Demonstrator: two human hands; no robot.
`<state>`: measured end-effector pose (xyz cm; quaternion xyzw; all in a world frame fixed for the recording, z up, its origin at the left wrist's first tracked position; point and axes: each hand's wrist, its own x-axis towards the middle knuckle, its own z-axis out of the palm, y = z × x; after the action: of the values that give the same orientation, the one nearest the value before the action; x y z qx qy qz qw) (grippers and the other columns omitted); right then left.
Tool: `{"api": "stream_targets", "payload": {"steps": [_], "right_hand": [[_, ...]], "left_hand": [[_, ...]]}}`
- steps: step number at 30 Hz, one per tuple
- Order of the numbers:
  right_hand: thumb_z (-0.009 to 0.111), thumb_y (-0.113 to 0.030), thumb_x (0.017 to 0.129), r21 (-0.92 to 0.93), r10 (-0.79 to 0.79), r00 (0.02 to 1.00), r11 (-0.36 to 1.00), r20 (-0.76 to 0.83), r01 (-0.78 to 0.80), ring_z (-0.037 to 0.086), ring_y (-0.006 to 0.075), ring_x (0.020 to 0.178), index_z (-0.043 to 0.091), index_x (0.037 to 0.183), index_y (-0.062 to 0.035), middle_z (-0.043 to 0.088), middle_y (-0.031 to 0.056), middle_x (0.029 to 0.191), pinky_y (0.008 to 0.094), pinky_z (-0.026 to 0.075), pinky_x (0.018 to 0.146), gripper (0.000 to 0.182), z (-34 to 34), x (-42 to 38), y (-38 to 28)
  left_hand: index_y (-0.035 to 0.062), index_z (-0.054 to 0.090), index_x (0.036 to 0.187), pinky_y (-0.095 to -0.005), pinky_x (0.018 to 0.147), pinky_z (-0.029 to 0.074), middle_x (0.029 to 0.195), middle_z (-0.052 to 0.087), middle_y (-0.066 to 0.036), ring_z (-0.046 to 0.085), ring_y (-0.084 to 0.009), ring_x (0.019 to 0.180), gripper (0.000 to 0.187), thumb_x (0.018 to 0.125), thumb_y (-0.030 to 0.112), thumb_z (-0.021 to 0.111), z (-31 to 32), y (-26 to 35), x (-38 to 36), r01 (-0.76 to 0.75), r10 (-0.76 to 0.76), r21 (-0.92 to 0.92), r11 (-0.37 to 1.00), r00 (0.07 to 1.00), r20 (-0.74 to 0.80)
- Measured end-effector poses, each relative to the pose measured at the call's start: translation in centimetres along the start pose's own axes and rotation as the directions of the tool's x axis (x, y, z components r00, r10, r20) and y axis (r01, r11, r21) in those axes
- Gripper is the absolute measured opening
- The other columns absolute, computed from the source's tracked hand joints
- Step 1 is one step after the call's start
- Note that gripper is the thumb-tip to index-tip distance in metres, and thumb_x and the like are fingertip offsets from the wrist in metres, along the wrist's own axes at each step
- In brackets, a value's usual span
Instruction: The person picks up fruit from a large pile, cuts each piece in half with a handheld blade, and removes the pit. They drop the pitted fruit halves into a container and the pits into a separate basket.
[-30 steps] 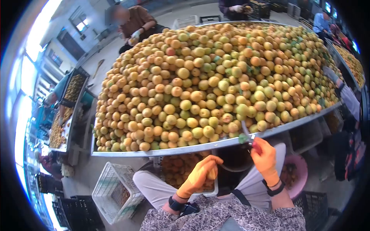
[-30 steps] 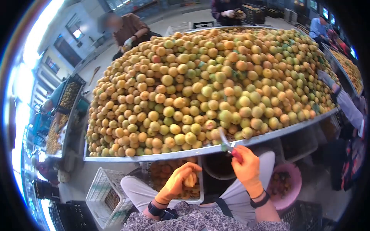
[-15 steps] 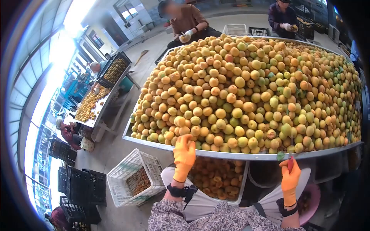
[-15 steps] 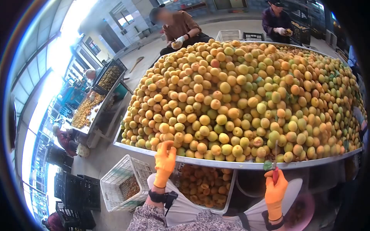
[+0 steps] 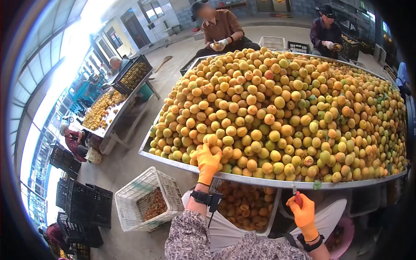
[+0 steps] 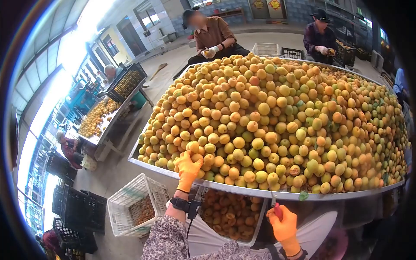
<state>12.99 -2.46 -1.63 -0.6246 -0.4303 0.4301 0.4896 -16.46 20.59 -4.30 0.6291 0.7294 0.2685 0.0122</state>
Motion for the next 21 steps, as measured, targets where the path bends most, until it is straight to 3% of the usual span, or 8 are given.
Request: {"api": "stream_targets", "payload": {"steps": [4,7,8,10,12,14,15,21], "right_hand": [[0.062,-0.006,0.084,-0.058,0.002,0.998,0.998,0.069,0.002,0.059,0.0088,0.065,0.065,0.086,0.0026,0.065,0.0046,0.070,0.0240,0.047,0.062,0.009,1.3,-0.1,0.4],[0.061,-0.007,0.085,-0.024,-0.029,0.996,0.999,0.090,0.031,0.059,0.0097,0.068,0.065,0.088,0.0022,0.064,0.0046,0.071,0.0247,0.047,0.065,0.010,1.8,0.0,0.3],[0.061,-0.007,0.085,-0.025,-0.030,0.997,0.999,0.075,0.032,0.059,0.0097,0.068,0.065,0.088,0.0022,0.064,0.0046,0.071,0.0247,0.047,0.065,0.010,2.0,0.1,0.4],[0.059,-0.007,0.086,0.069,-0.017,0.998,0.998,0.068,0.012,0.060,0.0106,0.071,0.063,0.092,0.0017,0.062,0.0043,0.073,0.0255,0.048,0.068,0.011,2.3,0.4,0.7],[0.058,-0.012,0.092,0.125,-0.042,0.997,0.992,0.067,0.034,0.059,0.0114,0.071,0.059,0.099,0.0010,0.061,0.0036,0.074,0.0266,0.047,0.067,0.015,2.4,0.5,1.0],[0.056,-0.022,0.097,0.240,-0.039,0.994,0.971,0.101,0.014,0.054,0.0093,0.063,0.055,0.101,-0.0003,0.059,0.0025,0.074,0.0244,0.044,0.059,0.022,2.6,0.5,0.5],[0.053,-0.033,0.100,0.275,0.000,0.987,0.960,0.163,-0.045,0.045,0.0060,0.056,0.054,0.100,-0.0030,0.056,0.0012,0.071,0.0209,0.036,0.051,0.030,2.6,0.3,-0.4],[0.050,-0.039,0.100,0.343,0.099,0.919,0.908,0.382,-0.241,0.036,0.0037,0.051,0.054,0.097,-0.0056,0.047,-0.0022,0.065,0.0192,0.028,0.046,0.034,2.6,-2.2,-5.1]], "left_hand": [[0.0026,0.059,0.107,-0.0402,0.087,0.048,0.107,0.061,-0.013,0.057,-0.0302,0.098,0.045,0.071,0.022,0.078,0.3,0.5,-0.1,-0.169,0.181,-0.271,0.948,0.983,0.020],[0.0009,0.058,0.114,-0.0300,0.087,0.049,0.106,0.062,-0.009,0.060,-0.0178,0.099,0.038,0.081,0.010,0.073,0.9,2.1,-1.0,-0.163,0.267,-0.723,0.672,0.963,0.031],[0.0009,0.058,0.114,-0.0300,0.087,0.049,0.106,0.062,-0.009,0.060,-0.0178,0.099,0.038,0.081,0.010,0.073,1.1,2.6,-1.6,-0.168,0.279,-0.729,0.664,0.960,0.033],[-0.0002,0.053,0.126,-0.0301,0.089,0.049,0.110,0.062,-0.007,0.060,-0.0173,0.099,0.045,0.086,0.009,0.071,0.4,4.4,-3.1,0.229,0.267,-0.958,0.174,0.925,0.270],[0.0000,0.049,0.133,-0.0287,0.089,0.051,0.113,0.060,-0.008,0.060,-0.0173,0.101,0.044,0.093,0.011,0.063,0.4,5.2,-4.9,0.296,0.335,-0.954,0.054,0.894,0.297],[0.0002,0.045,0.136,-0.0286,0.088,0.051,0.116,0.058,-0.009,0.060,-0.0183,0.101,0.044,0.097,0.015,0.059,-0.7,6.3,-7.0,0.579,0.490,-0.728,-0.368,0.786,0.377],[0.0000,0.039,0.139,-0.0297,0.088,0.051,0.119,0.057,-0.010,0.060,-0.0194,0.102,0.050,0.097,0.019,0.057,-0.6,6.2,-7.8,0.613,0.545,-0.705,-0.357,0.750,0.376],[0.0027,0.036,0.141,-0.0292,0.086,0.052,0.127,0.055,-0.019,0.059,-0.0243,0.107,0.061,0.094,0.032,0.062,-3.6,7.6,-12.8,0.757,0.658,-0.510,-0.408,0.632,0.409]]}}
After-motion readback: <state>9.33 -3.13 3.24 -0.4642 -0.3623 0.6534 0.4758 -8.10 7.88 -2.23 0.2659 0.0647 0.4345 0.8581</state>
